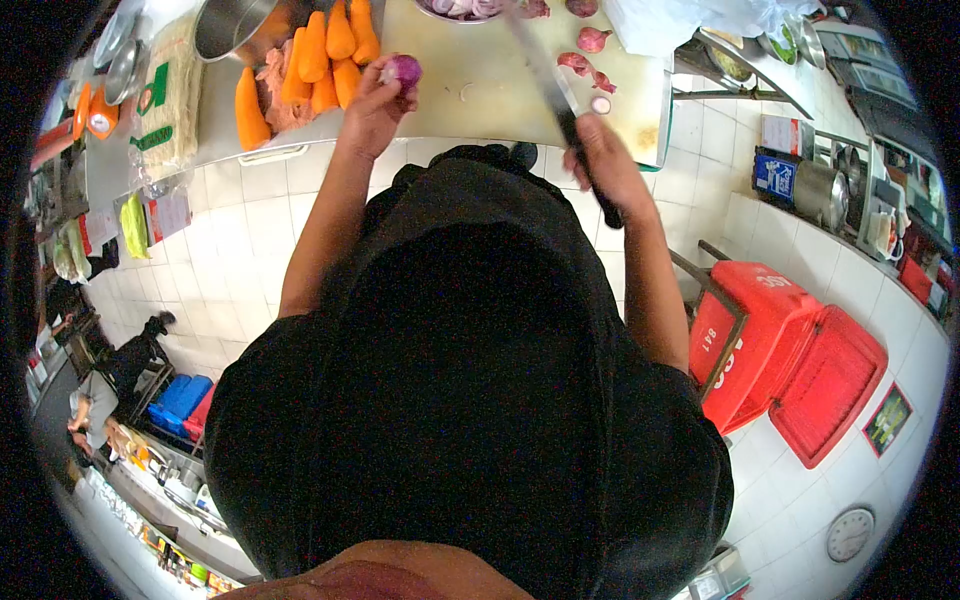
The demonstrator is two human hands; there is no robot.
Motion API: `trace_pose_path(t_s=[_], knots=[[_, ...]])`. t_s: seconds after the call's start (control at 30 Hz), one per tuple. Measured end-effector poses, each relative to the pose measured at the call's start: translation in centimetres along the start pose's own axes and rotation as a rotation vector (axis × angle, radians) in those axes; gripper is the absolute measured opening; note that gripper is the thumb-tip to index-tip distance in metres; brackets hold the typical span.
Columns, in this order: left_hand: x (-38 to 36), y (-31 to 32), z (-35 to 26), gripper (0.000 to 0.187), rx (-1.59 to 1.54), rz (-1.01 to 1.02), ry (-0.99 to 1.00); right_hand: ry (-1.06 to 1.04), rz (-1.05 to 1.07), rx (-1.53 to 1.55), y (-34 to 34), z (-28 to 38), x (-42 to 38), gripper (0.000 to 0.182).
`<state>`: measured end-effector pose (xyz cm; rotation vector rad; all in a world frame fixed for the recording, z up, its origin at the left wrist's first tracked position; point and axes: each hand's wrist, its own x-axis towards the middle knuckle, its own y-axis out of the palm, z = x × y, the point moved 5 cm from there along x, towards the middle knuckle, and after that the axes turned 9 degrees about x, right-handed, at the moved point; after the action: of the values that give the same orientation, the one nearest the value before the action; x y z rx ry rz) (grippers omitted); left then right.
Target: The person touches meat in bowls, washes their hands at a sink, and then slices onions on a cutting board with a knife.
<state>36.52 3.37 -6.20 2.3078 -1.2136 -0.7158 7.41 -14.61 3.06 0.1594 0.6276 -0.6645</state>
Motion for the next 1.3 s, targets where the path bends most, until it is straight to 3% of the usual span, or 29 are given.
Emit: trace_pose_path(t_s=[0.1,0.13,0.23,0.43,0.63,0.93,1.17,1.3], knots=[[-0.2,-1.1,-1.4,0.044,-0.029,-0.058,0.046,0.123,0.107,-0.187,2.6,-2.3,-0.7,0.043],[-0.2,-1.5,-1.6,0.043,-0.022,-0.076,0.052,-0.029,0.167,-0.358,3.4,-2.7,-0.2,0.046],[0.0,-1.5,-1.7,0.044,-0.024,-0.081,0.06,-0.09,0.198,-0.384,4.0,-6.4,1.8,0.051],[0.0,-1.1,-0.8,0.048,0.05,-0.114,0.019,0.156,0.053,-0.019,2.9,-7.0,0.3,0.052],[-0.2,-0.7,0.3,0.047,0.11,-0.094,-0.011,0.18,-0.065,0.165,1.3,-8.1,-0.7,0.051],[-0.1,0.1,0.2,0.047,0.194,-0.115,-0.024,0.326,-0.249,0.279,-1.9,-8.9,-4.0,0.045],[-0.1,-0.9,1.2,0.046,0.224,-0.112,-0.049,0.312,-0.575,0.315,-11.9,-11.8,-5.3,0.051],[0.0,-0.9,1.3,0.046,0.235,-0.125,-0.058,0.183,-0.611,0.107,-13.7,-10.4,-6.0,0.05]])
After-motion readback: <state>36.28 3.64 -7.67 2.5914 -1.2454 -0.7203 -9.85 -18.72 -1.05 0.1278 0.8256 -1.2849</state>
